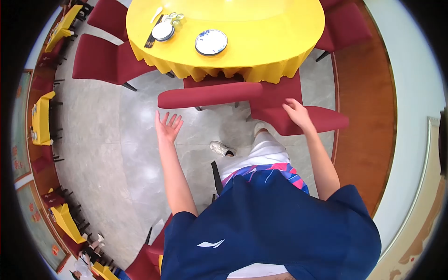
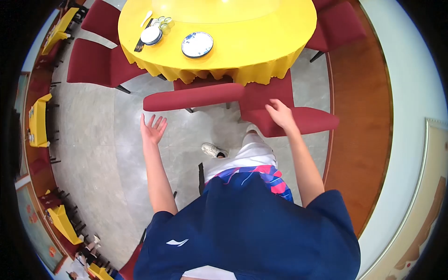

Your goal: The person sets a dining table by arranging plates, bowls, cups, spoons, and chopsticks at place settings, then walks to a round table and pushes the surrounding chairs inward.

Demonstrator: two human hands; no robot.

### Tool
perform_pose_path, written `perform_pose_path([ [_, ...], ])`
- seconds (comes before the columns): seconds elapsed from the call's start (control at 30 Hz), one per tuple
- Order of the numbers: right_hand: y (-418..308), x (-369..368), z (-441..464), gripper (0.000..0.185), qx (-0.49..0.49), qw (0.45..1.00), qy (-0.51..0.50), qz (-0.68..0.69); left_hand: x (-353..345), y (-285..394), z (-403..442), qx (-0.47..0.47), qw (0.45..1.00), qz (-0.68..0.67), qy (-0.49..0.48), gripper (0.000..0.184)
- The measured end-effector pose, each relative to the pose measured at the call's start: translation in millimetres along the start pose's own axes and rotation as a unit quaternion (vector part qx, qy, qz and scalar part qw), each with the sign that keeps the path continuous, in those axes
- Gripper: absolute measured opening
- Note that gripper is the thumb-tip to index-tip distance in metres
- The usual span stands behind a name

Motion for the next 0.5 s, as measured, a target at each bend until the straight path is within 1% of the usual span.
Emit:
perform_pose_path([
  [0.03,-7.3,-24.7,9.8,0.052,0.005,1.0,0.025,0.018,-10.4,14.1,-0.5,0.002,1.0,0.007,-0.003,0.082],
  [0.07,-35.8,-42.8,3.5,0.063,-0.094,0.987,-0.037,0.126,-23.8,26.2,-5.1,-0.011,0.998,0.06,-0.01,0.083],
  [0.1,-50.3,-61.2,2.3,0.071,-0.126,0.964,-0.035,0.23,-35.5,34.4,-7.4,-0.024,0.993,0.111,-0.016,0.083],
  [0.13,-59.3,-75.9,5.4,0.08,-0.153,0.931,-0.033,0.33,-44.0,39.1,-7.1,-0.023,0.993,0.115,-0.017,0.083],
  [0.17,-66.7,-85.3,12.5,0.08,-0.155,0.93,-0.033,0.33,-50.2,41.6,-6.9,-0.021,0.991,0.134,0.004,0.08],
  [0.2,-70.3,-95.4,21.6,0.086,-0.17,0.913,-0.042,0.369,-51.5,41.7,-1.9,-0.018,0.988,0.152,0.028,0.078],
  [0.27,-73.5,-110.6,40.8,0.096,-0.205,0.879,-0.077,0.423,-54.5,40.9,11.4,-0.017,0.986,0.163,0.038,0.075],
  [0.33,-68.0,-121.9,64.4,0.085,-0.238,0.843,-0.134,0.464,-47.7,45.6,21.3,-0.017,0.981,0.185,0.052,0.073],
  [0.37,-67.0,-124.9,72.3,0.066,-0.26,0.811,-0.174,0.494,-49.0,48.6,25.7,-0.004,0.981,0.19,0.042,0.07],
  [0.4,-73.0,-124.4,75.9,0.05,-0.306,0.781,-0.184,0.513,-52.8,52.7,29.1,0.011,0.98,0.194,0.033,0.066],
  [0.43,-72.0,-125.8,77.0,0.051,-0.331,0.764,-0.199,0.518,-54.0,59.1,28.7,0.013,0.978,0.204,0.037,0.066],
  [0.5,-72.0,-124.0,93.7,0.051,-0.352,0.744,-0.216,0.526,-59.4,69.5,31.3,0.046,0.982,0.181,0.014,0.056],
])
Point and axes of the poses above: each hand's wrist, its own z-axis towards the middle knuckle, its own x-axis out of the back of the hand, y = z × x, the point moved 5 cm from there along z, towards the middle knuckle, and after that the axes turned 5 degrees about z, right-handed, at the moved point
